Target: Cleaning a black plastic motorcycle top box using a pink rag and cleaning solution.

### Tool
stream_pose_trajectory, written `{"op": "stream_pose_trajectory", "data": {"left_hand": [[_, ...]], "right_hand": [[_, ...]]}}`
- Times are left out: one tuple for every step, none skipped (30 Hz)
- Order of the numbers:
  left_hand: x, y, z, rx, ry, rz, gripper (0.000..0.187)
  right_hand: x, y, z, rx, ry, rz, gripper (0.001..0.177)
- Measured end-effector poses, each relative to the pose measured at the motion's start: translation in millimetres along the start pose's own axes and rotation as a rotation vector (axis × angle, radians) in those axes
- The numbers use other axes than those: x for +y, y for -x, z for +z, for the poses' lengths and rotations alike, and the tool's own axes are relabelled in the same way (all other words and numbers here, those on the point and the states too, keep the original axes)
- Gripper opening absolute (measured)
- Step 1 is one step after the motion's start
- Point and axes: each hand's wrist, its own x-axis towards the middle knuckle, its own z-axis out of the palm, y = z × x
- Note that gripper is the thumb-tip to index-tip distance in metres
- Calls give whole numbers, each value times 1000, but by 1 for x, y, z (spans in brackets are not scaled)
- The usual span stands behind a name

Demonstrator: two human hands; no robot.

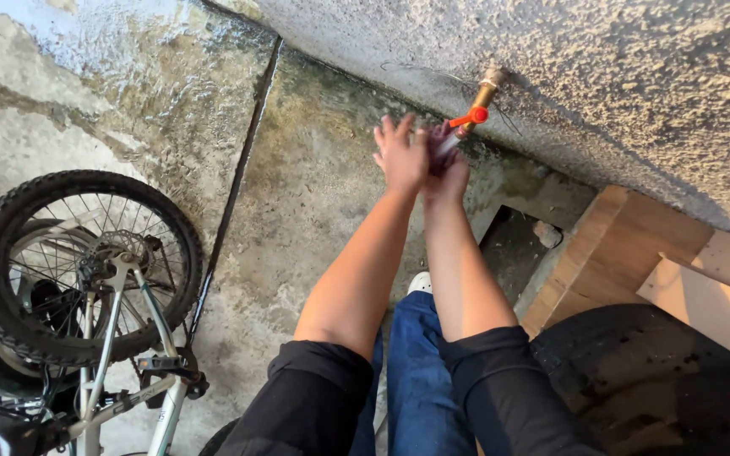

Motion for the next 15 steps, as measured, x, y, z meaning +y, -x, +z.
{"op": "stream_pose_trajectory", "data": {"left_hand": [[-16,-1,12,-2,1,0,34],[-33,-2,24,-12,268,-113,36],[-49,-4,36,-18,537,-227,40],[-47,-2,35,-16,540,-228,40],[-47,-1,35,-90,706,-369,39],[-47,1,34,-168,872,-509,40],[-43,4,33,-169,870,-513,40],[-39,8,31,-219,941,-551,40],[-36,12,30,-270,1011,-591,40],[-41,15,34,-272,1009,-597,40],[-44,18,38,-274,1068,-545,38],[-47,21,42,-276,1127,-492,38],[-64,21,57,-278,1128,-492,38],[-80,21,72,-265,1133,-496,37],[-95,20,86,-251,1139,-498,36]], "right_hand": [[-2,-14,-13,1,0,-2,40],[-4,-28,-25,17,-95,7,35],[-7,-43,-37,31,-187,18,31],[-9,-65,-56,30,-184,18,31],[-10,-86,-76,-61,-132,72,24],[-11,-108,-96,-153,-81,126,22],[-5,-84,-70,-148,-81,126,22],[0,-60,-45,-53,136,70,17],[4,-36,-20,44,353,13,13],[5,-45,-30,50,353,14,13],[4,-53,-40,74,339,-35,14],[4,-62,-49,98,325,-85,15],[3,-72,-56,98,325,-87,15],[1,-83,-62,125,304,-162,17],[1,-94,-66,149,284,-236,19]]}}
